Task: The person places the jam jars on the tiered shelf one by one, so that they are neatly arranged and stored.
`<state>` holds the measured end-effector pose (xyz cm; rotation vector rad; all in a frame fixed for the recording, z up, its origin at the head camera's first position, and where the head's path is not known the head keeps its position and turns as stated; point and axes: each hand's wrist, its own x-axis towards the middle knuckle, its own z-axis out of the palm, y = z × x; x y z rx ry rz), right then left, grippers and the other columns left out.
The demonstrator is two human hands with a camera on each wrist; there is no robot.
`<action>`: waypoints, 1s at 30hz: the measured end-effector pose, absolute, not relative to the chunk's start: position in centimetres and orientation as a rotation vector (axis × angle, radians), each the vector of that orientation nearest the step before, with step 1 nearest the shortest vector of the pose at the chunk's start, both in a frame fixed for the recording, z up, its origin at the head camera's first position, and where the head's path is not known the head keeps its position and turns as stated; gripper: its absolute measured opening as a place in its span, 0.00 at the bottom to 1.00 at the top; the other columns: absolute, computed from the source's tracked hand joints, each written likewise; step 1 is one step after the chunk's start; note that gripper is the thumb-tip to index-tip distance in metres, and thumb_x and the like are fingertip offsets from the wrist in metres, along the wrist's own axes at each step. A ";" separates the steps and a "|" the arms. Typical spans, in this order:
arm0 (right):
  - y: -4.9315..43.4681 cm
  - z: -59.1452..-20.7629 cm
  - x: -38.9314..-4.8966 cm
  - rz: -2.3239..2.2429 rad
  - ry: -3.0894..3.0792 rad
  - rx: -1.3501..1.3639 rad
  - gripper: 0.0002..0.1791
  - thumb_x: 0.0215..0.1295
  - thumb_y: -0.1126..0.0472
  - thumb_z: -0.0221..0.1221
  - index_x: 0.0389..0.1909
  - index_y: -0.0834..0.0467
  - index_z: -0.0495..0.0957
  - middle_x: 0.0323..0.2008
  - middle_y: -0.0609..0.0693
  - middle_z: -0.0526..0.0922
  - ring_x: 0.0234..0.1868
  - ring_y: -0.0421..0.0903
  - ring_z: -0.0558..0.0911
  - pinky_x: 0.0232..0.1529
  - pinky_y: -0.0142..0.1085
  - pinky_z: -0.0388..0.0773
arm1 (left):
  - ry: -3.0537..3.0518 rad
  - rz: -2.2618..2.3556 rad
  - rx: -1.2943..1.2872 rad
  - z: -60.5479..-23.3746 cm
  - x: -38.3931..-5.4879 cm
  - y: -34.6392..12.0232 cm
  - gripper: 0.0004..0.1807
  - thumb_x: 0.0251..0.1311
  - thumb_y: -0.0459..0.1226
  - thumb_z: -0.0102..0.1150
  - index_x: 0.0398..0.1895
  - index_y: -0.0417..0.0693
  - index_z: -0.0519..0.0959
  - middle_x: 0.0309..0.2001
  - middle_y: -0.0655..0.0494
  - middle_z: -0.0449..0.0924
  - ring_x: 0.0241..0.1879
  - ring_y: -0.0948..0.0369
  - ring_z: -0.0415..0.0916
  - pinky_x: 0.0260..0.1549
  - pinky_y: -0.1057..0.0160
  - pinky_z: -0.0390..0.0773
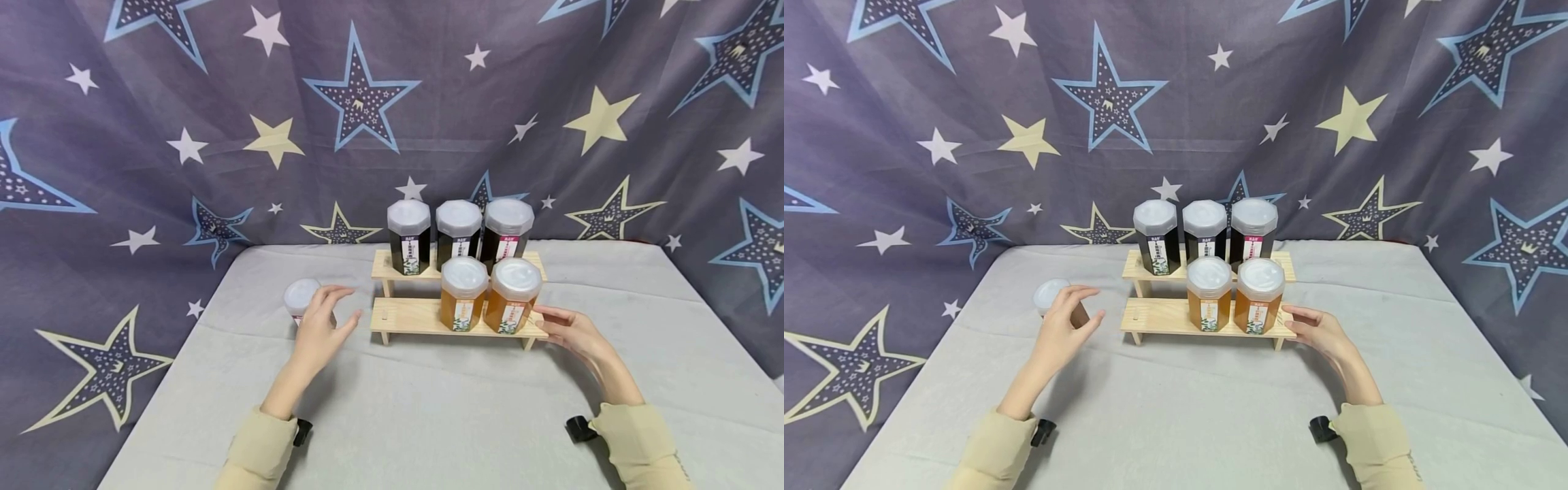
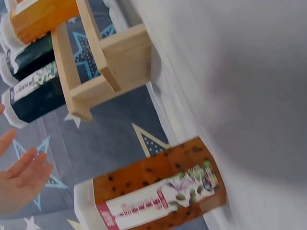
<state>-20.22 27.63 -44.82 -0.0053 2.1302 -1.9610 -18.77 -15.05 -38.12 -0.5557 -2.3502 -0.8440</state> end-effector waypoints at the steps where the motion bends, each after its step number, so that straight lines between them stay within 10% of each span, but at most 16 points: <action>1: 27.6 -44.8 -20.2 -1.957 2.134 -0.004 0.31 0.58 0.62 0.57 0.59 0.72 0.59 0.42 0.42 0.75 0.38 0.32 0.77 0.40 0.30 0.75 | -2.348 -0.835 -0.551 -38.1 -18.8 -15.3 0.18 0.45 0.34 0.63 0.43 0.42 0.76 0.44 0.47 0.72 0.33 0.56 0.71 0.32 0.56 0.72; 30: 27.5 -44.6 -20.1 -1.928 2.161 0.007 0.32 0.58 0.61 0.57 0.59 0.73 0.58 0.46 0.45 0.74 0.39 0.30 0.76 0.41 0.30 0.75 | -2.358 -0.766 -0.378 -38.7 -19.1 -19.2 0.20 0.44 0.35 0.64 0.43 0.39 0.75 0.46 0.37 0.67 0.47 0.44 0.64 0.40 0.48 0.66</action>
